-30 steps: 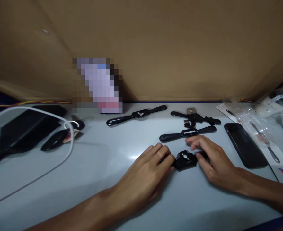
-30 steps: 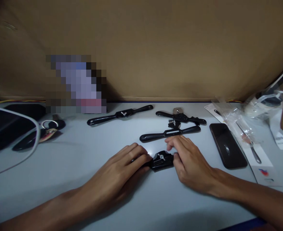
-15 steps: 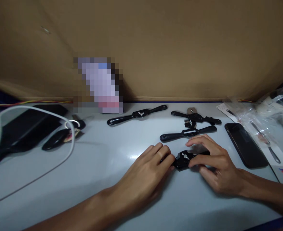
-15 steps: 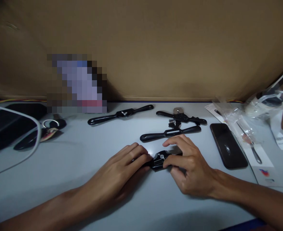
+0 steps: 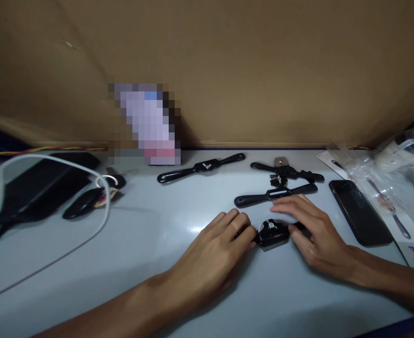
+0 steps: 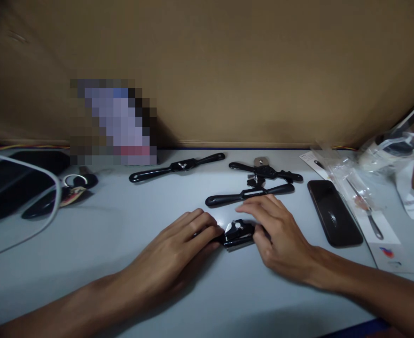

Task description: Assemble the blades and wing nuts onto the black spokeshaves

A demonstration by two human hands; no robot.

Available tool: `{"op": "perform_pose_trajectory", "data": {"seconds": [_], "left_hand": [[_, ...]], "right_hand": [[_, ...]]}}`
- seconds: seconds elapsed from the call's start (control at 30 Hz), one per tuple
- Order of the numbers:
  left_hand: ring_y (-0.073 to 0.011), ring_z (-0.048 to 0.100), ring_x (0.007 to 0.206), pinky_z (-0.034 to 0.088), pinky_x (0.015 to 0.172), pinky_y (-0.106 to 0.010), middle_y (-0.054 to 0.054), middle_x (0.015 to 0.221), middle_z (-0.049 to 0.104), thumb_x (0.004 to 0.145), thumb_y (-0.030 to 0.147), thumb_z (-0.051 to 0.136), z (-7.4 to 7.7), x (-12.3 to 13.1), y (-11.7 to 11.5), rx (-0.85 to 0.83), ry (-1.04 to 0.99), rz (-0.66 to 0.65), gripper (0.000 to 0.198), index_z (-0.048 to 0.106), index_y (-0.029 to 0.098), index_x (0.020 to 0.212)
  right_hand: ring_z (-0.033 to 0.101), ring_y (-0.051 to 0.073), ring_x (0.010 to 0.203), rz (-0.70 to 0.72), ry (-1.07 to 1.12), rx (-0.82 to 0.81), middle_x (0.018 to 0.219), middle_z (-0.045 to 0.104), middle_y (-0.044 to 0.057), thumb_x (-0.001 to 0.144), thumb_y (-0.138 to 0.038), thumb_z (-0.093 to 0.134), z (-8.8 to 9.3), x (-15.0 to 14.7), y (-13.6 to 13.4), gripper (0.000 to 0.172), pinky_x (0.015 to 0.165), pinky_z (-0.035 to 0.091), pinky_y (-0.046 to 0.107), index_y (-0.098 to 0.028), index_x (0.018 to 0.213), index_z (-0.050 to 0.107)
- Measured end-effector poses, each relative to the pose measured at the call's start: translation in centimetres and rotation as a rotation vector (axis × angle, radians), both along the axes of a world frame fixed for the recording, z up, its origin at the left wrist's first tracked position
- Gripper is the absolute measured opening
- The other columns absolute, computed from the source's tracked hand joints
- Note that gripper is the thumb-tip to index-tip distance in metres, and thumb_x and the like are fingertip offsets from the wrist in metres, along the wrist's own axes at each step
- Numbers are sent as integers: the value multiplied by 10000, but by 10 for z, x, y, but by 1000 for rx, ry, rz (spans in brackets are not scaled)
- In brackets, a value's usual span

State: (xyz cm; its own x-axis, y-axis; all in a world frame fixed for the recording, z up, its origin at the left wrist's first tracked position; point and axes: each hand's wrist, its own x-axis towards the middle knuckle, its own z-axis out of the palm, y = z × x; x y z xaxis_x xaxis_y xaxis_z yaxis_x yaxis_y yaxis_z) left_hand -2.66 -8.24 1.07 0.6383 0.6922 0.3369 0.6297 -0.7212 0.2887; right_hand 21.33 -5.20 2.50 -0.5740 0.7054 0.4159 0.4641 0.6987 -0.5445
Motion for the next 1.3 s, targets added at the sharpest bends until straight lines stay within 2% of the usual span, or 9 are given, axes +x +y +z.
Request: {"op": "perform_pose_trajectory", "data": {"seconds": [0.13,0.37,0.7,0.77,0.83,0.93,1.07,1.17,1.3], "left_hand": [[-277,528,916,484,799,-435,-103,1022,611,1030,103,416,-2,-1,0,11,14,6,183,587,155,1064],[-261,523,887,467,761,-400,-88,993,612,1043,114,409,-1,1,0,12,-15,-2,200,603,159,1047],[-274,523,908,470,791,-429,-97,1019,606,1026,95,431,-2,0,-2,-4,-3,-4,177,597,149,1047],[-269,518,898,466,780,-421,-92,1008,603,1032,98,423,-3,0,-1,-2,-14,-2,180,594,153,1049],[-267,515,892,464,770,-415,-90,1003,602,1036,103,417,-2,0,-1,-4,-15,-3,184,592,155,1059],[-263,518,882,463,762,-409,-91,1005,606,1036,108,421,-1,0,0,-16,1,-11,175,587,158,1058],[-247,527,854,462,733,-385,-74,982,611,1024,101,432,-2,-1,0,-11,-26,8,217,557,163,1190],[-239,527,836,451,708,-363,-65,976,595,946,9,401,-4,-2,-1,32,-18,-24,504,462,210,1404],[-263,539,869,459,731,-390,-90,1016,606,908,21,425,-4,-3,-2,37,10,-48,541,441,193,1421]], "right_hand": [[537,228,1296,126,-57,20,1375,576,95,869,67,395,-5,3,2,658,1045,512,500,-304,1375,593],[622,238,1115,-31,36,16,1132,659,103,826,51,450,0,1,1,330,920,564,436,-208,980,584],[542,235,1271,60,-5,-17,1408,592,110,819,78,397,-5,1,2,825,1071,489,505,-232,1581,343],[563,254,1234,38,20,-16,1358,614,123,827,60,424,-4,2,2,684,1029,506,506,-204,1452,513],[600,255,1163,45,78,-44,1230,651,97,814,48,455,-2,3,1,422,963,528,471,-209,1033,708],[629,227,1081,71,160,-87,1086,658,58,800,52,463,1,4,1,319,890,535,409,-198,673,614],[622,214,1047,36,129,-45,1104,661,75,837,51,440,1,0,1,404,880,544,407,-213,1041,668],[613,218,1088,34,53,-24,1182,665,92,858,46,423,1,-1,-1,541,926,545,422,-207,1314,568],[617,231,1073,-18,13,-30,1148,668,94,873,15,449,-1,-2,-2,451,910,552,421,-201,1254,558]]}}
